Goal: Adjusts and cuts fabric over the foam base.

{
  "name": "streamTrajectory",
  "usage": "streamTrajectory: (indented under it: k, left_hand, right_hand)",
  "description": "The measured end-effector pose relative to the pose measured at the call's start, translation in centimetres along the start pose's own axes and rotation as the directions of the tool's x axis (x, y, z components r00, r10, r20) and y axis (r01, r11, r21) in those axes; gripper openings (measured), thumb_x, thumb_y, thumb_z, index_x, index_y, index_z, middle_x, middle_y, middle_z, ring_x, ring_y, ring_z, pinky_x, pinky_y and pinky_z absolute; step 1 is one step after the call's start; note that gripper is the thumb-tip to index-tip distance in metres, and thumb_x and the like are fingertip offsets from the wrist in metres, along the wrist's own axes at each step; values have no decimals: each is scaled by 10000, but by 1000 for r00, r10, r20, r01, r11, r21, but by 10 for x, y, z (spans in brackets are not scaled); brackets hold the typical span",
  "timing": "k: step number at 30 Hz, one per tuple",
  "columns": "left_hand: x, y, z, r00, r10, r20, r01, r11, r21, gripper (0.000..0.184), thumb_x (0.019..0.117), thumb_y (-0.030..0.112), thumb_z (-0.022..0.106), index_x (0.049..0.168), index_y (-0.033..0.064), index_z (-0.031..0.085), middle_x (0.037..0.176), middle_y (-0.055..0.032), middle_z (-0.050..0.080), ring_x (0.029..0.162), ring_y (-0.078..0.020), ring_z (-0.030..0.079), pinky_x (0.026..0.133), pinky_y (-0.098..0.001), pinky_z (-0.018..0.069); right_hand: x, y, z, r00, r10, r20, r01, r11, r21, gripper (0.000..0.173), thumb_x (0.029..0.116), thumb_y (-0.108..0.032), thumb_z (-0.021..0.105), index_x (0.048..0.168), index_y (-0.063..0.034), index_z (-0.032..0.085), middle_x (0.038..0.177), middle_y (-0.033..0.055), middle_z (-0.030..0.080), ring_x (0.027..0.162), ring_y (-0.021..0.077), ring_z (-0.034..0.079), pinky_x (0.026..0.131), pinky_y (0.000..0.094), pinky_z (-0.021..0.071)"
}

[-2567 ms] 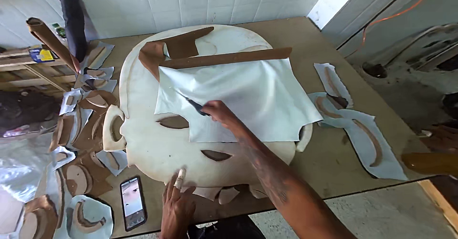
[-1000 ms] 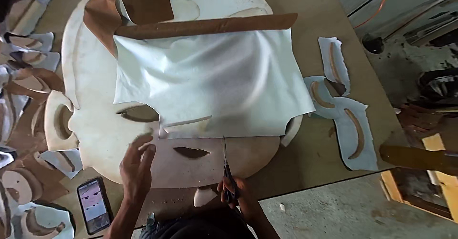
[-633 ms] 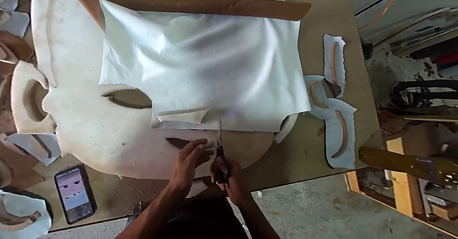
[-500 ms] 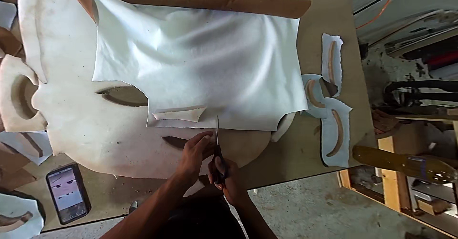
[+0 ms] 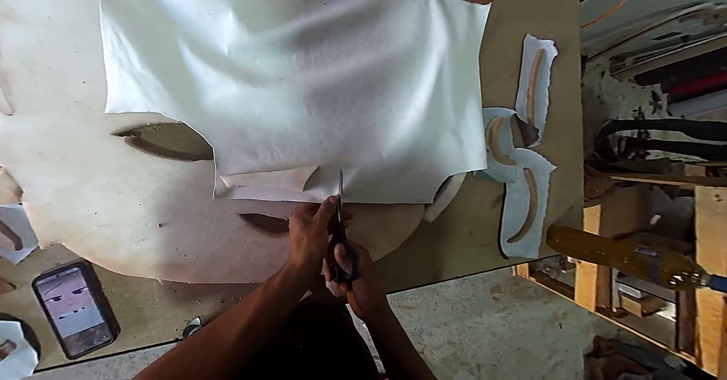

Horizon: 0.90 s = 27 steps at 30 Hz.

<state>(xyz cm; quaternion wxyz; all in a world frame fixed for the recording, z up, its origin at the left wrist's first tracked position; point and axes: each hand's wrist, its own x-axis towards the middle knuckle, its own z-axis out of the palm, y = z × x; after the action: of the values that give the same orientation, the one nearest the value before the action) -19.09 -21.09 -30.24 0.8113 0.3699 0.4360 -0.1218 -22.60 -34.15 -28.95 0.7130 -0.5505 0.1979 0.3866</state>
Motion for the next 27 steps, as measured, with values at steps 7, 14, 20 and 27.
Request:
streamTrajectory:
  k: [7, 14, 20, 27]
  left_hand:
    - [0, 7, -2, 996, -71, 48, 73, 996, -40, 299, 1080, 201, 537, 1123, -94, 558, 881, -247, 725, 773, -334, 752, 759, -437, 644]
    - [7, 8, 3, 950, -138, 280, 196, 962, -190, 581, 1137, 391, 246, 1112, -79, 588, 869, -244, 726, 794, -324, 747, 796, -441, 627]
    - [22, -10, -7, 953, -12, 304, 55, 989, -134, 501, 1132, 277, 354, 1155, -121, 657, 1139, -291, 717, 1106, -387, 708, 1010, -498, 560]
    - [26, -14, -12, 961, 29, 274, -23, 999, -24, 515, 1103, 336, 434, 817, 1, 699, 703, -102, 644, 673, -168, 628, 683, -340, 553]
  right_hand:
    - [-7, 6, 10, 992, 32, -125, -29, 999, 28, 460, 879, -435, 797, 904, -10, 623, 671, 51, 593, 501, 82, 539, 429, 217, 449]
    - [-9, 2, 8, 994, 28, -103, -25, 999, 38, 462, 855, -454, 817, 862, -31, 629, 639, 47, 595, 487, 82, 542, 420, 217, 436]
    - [9, -18, 3, 996, 7, -87, -12, 998, -61, 498, 908, -512, 734, 889, -27, 623, 653, 22, 583, 513, 77, 524, 444, 220, 418]
    - [28, -36, 2, 999, 4, -48, -6, 999, -50, 546, 884, -587, 721, 889, -53, 611, 665, 3, 542, 511, 66, 481, 452, 217, 399]
